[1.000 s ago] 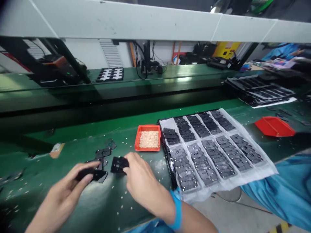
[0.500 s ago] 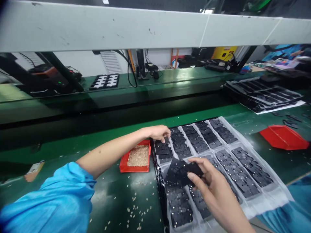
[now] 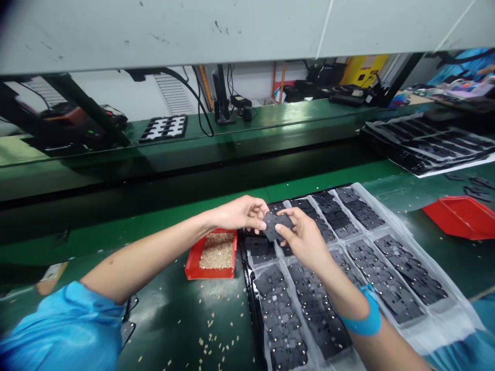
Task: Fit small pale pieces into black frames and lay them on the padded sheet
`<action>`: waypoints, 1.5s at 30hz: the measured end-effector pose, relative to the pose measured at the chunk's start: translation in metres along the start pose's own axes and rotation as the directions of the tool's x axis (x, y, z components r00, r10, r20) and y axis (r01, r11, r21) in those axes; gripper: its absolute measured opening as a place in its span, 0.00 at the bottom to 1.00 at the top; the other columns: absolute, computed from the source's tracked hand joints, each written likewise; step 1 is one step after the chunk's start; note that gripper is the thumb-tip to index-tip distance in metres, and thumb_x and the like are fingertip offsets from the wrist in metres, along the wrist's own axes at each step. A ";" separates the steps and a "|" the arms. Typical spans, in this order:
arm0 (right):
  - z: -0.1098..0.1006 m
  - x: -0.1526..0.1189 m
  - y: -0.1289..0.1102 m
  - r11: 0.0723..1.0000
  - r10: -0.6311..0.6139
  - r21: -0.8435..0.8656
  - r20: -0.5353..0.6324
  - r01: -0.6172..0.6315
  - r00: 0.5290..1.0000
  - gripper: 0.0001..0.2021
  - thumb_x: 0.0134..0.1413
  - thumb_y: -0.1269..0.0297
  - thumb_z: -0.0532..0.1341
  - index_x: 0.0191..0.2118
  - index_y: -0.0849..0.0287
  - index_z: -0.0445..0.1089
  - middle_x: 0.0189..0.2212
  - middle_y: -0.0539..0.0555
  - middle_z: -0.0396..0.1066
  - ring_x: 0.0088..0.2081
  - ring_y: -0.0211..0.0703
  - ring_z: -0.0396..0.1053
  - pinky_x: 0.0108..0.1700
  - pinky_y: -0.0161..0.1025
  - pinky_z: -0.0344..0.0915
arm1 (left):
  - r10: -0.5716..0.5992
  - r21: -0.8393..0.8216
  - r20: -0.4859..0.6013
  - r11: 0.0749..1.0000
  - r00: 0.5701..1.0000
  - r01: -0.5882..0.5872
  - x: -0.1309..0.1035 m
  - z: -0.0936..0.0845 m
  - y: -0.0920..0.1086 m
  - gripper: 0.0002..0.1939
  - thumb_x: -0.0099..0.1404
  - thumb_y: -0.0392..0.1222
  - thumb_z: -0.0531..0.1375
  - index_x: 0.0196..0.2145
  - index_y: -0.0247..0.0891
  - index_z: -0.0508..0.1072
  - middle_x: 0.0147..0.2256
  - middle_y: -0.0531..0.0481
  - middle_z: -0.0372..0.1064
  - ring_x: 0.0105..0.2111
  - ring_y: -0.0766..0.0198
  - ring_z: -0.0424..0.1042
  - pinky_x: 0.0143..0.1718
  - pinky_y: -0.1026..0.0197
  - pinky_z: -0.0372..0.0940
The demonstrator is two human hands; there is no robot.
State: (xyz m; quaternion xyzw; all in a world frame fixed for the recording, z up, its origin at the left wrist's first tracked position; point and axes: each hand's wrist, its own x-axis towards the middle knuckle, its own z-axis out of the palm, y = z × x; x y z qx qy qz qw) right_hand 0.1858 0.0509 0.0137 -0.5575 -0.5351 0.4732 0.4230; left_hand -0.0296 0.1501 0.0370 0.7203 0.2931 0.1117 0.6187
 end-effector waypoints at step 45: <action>0.035 0.022 0.045 0.750 -0.226 -0.565 0.267 0.343 0.937 0.23 0.48 0.77 0.74 0.50 0.56 0.76 0.44 0.58 0.78 0.48 0.58 0.75 0.55 0.57 0.71 | -0.025 0.621 -0.310 0.751 0.950 0.223 0.028 -0.039 -0.046 0.09 0.60 0.32 0.73 0.34 0.34 0.77 0.37 0.44 0.79 0.40 0.53 0.80 0.42 0.58 0.71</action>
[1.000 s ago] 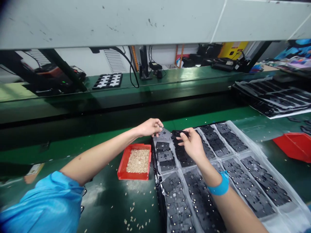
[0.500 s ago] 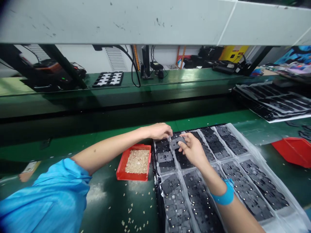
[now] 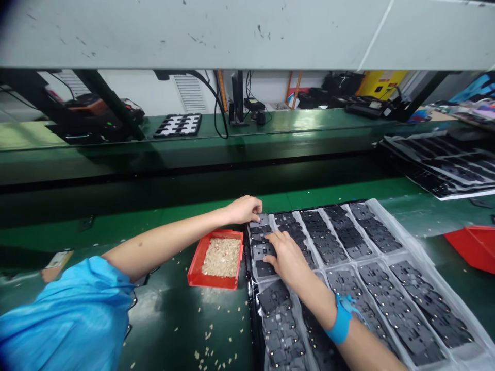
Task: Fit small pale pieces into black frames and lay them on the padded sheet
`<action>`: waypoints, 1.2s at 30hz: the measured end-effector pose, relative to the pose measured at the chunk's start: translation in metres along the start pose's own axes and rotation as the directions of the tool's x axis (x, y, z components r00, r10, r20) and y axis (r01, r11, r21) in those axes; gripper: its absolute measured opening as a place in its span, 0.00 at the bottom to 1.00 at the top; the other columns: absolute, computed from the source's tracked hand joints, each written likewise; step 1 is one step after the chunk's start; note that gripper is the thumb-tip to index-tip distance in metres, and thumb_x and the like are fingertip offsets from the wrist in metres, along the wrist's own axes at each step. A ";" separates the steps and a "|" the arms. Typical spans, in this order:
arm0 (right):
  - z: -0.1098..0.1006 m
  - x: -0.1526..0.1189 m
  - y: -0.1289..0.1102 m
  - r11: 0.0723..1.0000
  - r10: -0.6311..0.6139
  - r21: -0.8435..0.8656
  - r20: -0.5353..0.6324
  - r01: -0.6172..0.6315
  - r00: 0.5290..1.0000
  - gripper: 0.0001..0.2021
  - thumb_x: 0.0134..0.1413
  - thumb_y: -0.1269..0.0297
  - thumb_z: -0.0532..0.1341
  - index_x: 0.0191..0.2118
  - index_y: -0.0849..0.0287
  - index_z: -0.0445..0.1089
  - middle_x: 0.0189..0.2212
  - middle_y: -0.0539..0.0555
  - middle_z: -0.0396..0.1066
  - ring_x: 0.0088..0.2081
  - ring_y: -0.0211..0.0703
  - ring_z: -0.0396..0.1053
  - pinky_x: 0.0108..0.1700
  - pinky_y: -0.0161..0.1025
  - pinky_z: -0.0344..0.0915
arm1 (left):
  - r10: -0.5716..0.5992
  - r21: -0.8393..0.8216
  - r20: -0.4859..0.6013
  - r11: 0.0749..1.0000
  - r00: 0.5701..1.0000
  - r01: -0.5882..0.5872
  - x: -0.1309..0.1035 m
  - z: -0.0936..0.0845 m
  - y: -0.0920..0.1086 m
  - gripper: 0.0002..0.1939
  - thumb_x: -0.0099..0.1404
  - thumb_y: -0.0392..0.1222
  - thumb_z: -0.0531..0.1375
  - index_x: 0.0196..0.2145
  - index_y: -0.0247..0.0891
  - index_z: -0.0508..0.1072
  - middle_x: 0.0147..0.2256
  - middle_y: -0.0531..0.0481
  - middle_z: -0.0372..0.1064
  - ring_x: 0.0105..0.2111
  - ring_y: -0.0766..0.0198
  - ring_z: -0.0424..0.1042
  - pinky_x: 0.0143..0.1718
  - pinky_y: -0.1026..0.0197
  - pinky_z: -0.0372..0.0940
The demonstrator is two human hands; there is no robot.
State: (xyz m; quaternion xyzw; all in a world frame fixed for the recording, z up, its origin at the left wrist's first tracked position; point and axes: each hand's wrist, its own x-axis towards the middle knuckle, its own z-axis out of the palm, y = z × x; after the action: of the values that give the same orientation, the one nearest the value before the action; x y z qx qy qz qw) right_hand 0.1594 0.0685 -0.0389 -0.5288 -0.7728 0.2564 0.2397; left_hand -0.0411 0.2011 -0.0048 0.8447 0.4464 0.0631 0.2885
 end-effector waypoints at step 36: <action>-0.004 -0.088 -0.031 0.888 -0.079 -0.418 0.272 0.191 0.959 0.12 0.61 0.78 0.64 0.49 0.60 0.74 0.55 0.64 0.72 0.52 0.59 0.70 0.56 0.57 0.72 | -0.146 0.012 -0.309 0.987 0.940 0.158 -0.239 -0.044 -0.075 0.16 0.68 0.51 0.60 0.39 0.38 0.80 0.39 0.44 0.80 0.39 0.55 0.78 0.45 0.56 0.70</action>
State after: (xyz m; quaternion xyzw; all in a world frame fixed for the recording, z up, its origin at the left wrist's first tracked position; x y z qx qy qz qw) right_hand 0.1693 -0.0233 -0.0240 -0.4776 -0.8695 0.1216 0.0332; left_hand -0.2527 0.0635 0.0272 0.7928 0.5508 0.1632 0.2038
